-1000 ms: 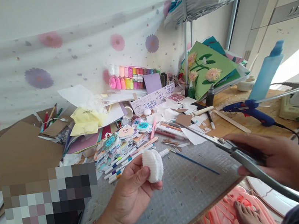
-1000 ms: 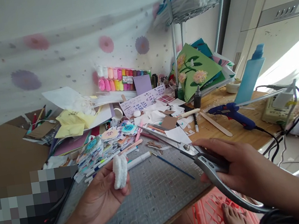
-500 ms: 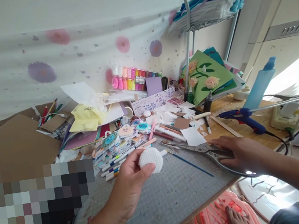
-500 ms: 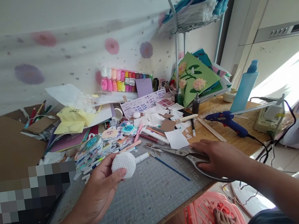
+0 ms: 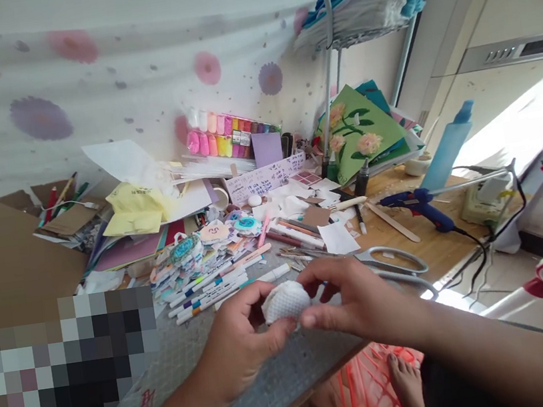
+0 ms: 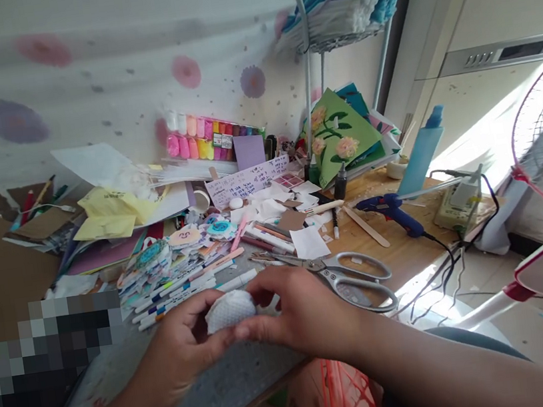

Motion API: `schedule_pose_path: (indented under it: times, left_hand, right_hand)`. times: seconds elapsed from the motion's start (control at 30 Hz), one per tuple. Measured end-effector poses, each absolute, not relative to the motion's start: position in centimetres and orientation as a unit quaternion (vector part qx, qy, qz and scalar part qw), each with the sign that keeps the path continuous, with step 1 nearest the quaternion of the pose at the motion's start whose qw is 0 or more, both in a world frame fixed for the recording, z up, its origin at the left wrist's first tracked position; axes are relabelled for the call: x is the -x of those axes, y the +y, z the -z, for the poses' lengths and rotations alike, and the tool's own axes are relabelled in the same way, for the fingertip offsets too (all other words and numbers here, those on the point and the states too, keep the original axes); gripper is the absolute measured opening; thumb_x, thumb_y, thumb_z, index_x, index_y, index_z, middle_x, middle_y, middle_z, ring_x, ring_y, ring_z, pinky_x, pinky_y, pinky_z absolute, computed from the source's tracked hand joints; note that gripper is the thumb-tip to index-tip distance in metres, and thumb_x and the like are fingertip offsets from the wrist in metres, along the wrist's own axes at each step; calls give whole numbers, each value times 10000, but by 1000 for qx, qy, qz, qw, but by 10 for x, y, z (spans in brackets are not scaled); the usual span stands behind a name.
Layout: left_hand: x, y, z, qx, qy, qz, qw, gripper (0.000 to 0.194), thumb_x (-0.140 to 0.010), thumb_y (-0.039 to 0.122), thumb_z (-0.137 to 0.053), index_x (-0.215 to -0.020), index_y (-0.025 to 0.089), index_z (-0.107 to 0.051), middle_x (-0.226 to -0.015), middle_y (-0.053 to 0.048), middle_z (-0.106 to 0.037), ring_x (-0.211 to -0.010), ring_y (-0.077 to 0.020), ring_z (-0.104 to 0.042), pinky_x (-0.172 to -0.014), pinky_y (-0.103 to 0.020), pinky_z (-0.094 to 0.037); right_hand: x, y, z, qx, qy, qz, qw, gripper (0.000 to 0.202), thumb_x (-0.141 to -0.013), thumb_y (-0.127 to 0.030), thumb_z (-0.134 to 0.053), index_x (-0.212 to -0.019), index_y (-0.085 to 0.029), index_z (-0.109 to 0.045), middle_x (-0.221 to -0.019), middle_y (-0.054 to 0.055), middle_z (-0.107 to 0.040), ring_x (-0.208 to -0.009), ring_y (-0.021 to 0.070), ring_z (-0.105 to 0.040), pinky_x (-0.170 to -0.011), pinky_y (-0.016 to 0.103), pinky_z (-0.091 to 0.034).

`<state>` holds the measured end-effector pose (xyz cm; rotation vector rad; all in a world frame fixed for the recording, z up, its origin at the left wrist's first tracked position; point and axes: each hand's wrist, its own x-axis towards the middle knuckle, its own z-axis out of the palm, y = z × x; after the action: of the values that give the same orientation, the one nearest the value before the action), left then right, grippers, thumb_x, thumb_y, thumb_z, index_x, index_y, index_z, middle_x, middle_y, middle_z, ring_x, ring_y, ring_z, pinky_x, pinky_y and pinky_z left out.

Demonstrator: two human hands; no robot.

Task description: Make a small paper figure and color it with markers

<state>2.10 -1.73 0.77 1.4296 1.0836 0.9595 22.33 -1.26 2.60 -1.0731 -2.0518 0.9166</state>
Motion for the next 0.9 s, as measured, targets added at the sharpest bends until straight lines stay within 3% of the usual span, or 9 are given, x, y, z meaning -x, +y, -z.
schedule_pose_path:
  times: [0.1, 0.3, 0.67, 0.83, 0.9]
  left_hand:
    - [-19, -17, -7, -600, 444, -416, 520, 208, -673, 257, -775, -843, 186, -680, -752, -1, -649, -698, -159, -560, -626, -221, -434]
    - [-18, -17, -4, -563, 442, -436, 546, 219, -708, 319, -763, -853, 174, -686, -767, -12, -665, -710, -163, -574, -635, -230, -435]
    - [-14, -14, -3, -611, 468, -438, 465, 174, -744, 302, -702, -845, 168, -657, -765, -9, -621, -730, -176, -555, -659, -256, -442]
    - [-17, -13, 2, -603, 405, -421, 542, 388, -748, 372, -726, -1081, 193, -636, -988, -37, -689, -911, -222, -609, -811, -301, -469]
    - [-19, -13, 1, -608, 413, -420, 532, 355, -788, 382, -687, -1079, 185, -644, -998, -44, -700, -934, -228, -612, -827, -303, -463]
  right_hand:
    - [-211, -6, -21, 437, -738, -393, 333, 284, -777, -436, -695, -765, -159, -632, -684, -1, -603, -644, 140, -532, -585, 239, -419]
    - [-200, -1, -11, 431, -697, -425, 386, 328, -799, -479, -633, -712, -177, -542, -660, -16, -529, -619, 129, -464, -561, 235, -372]
    - [-198, 6, -11, 373, -653, -518, 407, 299, -766, -434, -693, -833, -157, -602, -778, 14, -581, -721, 151, -531, -656, 263, -424]
    - [-192, 1, -4, 402, -600, -511, 466, 281, -759, -414, -705, -752, -165, -576, -694, -6, -565, -650, 133, -500, -622, 258, -407]
    - [-189, -1, -1, 399, -585, -523, 474, 291, -763, -429, -703, -769, -163, -585, -707, -1, -577, -664, 138, -507, -637, 265, -413]
